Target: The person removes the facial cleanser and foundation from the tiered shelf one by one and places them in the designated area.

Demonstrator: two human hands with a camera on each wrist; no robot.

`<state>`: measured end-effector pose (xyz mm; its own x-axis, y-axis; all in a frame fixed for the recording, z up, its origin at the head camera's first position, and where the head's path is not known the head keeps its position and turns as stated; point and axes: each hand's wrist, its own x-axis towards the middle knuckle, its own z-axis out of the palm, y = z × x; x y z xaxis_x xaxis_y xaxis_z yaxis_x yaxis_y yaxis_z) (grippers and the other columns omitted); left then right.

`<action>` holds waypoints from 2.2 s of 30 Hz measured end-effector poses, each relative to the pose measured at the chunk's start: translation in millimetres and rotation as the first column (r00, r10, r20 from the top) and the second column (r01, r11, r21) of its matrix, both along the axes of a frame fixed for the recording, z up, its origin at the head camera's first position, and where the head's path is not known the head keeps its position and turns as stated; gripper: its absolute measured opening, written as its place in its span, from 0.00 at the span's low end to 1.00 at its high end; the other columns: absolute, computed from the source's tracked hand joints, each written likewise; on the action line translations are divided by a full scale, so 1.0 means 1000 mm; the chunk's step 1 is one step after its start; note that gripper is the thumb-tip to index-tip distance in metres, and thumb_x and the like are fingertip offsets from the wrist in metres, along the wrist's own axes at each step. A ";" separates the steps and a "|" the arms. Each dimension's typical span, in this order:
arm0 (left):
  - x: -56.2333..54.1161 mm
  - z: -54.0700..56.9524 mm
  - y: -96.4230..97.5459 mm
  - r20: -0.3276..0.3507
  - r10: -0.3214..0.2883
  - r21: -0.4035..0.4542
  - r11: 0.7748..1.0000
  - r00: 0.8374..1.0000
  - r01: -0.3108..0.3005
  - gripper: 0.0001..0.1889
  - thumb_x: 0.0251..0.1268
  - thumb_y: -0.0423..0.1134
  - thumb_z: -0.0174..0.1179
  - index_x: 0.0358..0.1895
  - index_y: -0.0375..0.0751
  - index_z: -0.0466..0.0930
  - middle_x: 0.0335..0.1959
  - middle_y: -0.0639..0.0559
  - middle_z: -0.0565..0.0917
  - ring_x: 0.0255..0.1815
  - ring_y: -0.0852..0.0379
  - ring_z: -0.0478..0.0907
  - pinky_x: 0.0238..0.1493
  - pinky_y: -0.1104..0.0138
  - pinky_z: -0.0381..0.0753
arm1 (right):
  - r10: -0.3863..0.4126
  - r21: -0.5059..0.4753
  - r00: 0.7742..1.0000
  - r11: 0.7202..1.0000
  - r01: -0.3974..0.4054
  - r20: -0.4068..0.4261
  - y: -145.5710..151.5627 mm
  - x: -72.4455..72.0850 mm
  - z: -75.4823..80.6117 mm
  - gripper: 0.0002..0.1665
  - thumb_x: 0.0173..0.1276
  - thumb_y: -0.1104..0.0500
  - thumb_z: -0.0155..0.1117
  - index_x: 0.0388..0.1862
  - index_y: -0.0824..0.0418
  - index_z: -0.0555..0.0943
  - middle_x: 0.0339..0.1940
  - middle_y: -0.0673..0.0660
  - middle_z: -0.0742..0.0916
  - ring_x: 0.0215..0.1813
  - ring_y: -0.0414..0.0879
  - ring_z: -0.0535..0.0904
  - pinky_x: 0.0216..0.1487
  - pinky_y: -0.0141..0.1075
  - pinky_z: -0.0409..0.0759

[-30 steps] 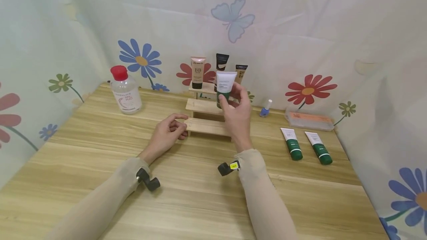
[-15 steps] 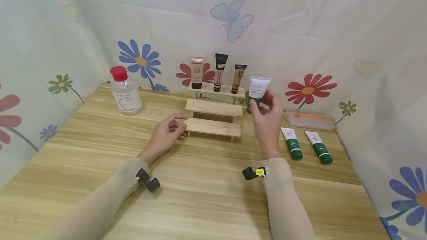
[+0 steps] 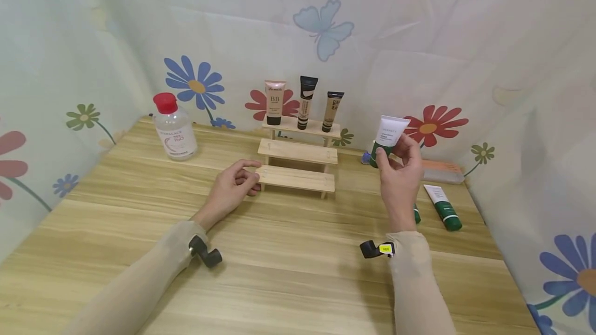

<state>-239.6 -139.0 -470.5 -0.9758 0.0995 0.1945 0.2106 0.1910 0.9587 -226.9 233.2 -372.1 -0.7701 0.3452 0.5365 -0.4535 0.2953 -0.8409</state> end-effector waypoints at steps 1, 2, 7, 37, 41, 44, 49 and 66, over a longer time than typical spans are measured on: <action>0.000 0.000 0.000 0.001 0.000 0.000 1.000 1.000 0.000 0.15 0.85 0.33 0.64 0.68 0.42 0.83 0.43 0.37 0.92 0.39 0.46 0.93 0.40 0.62 0.97 | -0.006 -0.004 1.000 1.000 0.006 -0.001 0.002 0.001 0.000 0.28 0.79 0.64 0.73 0.75 0.59 0.79 0.59 0.47 0.86 0.60 0.45 0.82 0.58 0.29 0.86; 0.000 0.000 0.000 0.001 0.000 -0.001 1.000 1.000 0.000 0.15 0.85 0.33 0.64 0.68 0.42 0.83 0.43 0.37 0.92 0.39 0.46 0.93 0.40 0.62 0.97 | -0.016 -0.001 1.000 1.000 0.016 0.001 0.004 0.001 -0.001 0.28 0.79 0.64 0.73 0.75 0.59 0.80 0.58 0.47 0.86 0.60 0.45 0.82 0.57 0.29 0.86; 0.000 0.000 0.000 0.012 0.001 -0.001 1.000 1.000 -0.001 0.15 0.85 0.34 0.64 0.68 0.43 0.83 0.43 0.38 0.92 0.39 0.46 0.93 0.41 0.62 0.97 | -0.031 0.013 1.000 0.999 0.031 0.002 0.011 0.005 -0.004 0.28 0.78 0.63 0.74 0.74 0.59 0.80 0.58 0.47 0.86 0.60 0.44 0.82 0.56 0.28 0.85; 0.001 0.000 -0.001 0.027 0.006 -0.011 1.000 1.000 -0.006 0.15 0.86 0.35 0.64 0.68 0.45 0.84 0.43 0.39 0.92 0.39 0.46 0.93 0.41 0.61 0.97 | -0.040 0.127 0.962 0.992 0.006 0.270 0.030 0.016 -0.067 0.29 0.76 0.62 0.78 0.70 0.68 0.81 0.51 0.52 0.85 0.48 0.37 0.80 0.45 0.21 0.78; 0.001 0.001 -0.001 0.023 0.005 -0.011 1.000 1.000 -0.005 0.15 0.86 0.35 0.64 0.68 0.45 0.84 0.43 0.40 0.92 0.39 0.46 0.93 0.40 0.61 0.97 | -0.009 0.105 0.951 0.994 -0.025 0.308 0.031 0.017 -0.074 0.29 0.76 0.61 0.79 0.71 0.67 0.81 0.50 0.51 0.85 0.47 0.36 0.81 0.46 0.20 0.80; 0.001 0.001 -0.001 0.025 0.005 -0.015 1.000 1.000 -0.005 0.15 0.86 0.35 0.64 0.68 0.45 0.84 0.43 0.40 0.92 0.39 0.46 0.93 0.41 0.61 0.97 | -0.003 0.111 0.942 0.993 -0.037 0.336 0.031 0.017 -0.077 0.30 0.75 0.59 0.80 0.70 0.67 0.81 0.49 0.52 0.85 0.47 0.37 0.82 0.47 0.19 0.81; 0.002 0.002 -0.001 0.032 0.008 -0.026 1.000 0.999 -0.008 0.15 0.86 0.36 0.64 0.68 0.46 0.83 0.44 0.40 0.92 0.39 0.47 0.93 0.41 0.62 0.97 | -0.006 0.144 0.935 0.988 -0.048 0.354 0.030 0.015 -0.083 0.29 0.75 0.59 0.80 0.67 0.69 0.82 0.49 0.56 0.85 0.47 0.37 0.81 0.49 0.19 0.81; 0.000 0.001 -0.001 0.017 0.011 -0.016 1.000 1.000 -0.011 0.15 0.85 0.35 0.64 0.67 0.45 0.84 0.43 0.40 0.92 0.39 0.46 0.93 0.40 0.62 0.97 | -0.031 0.253 0.895 0.963 -0.092 0.444 0.033 0.013 -0.091 0.27 0.75 0.54 0.81 0.66 0.67 0.87 0.53 0.64 0.90 0.46 0.36 0.81 0.44 0.18 0.79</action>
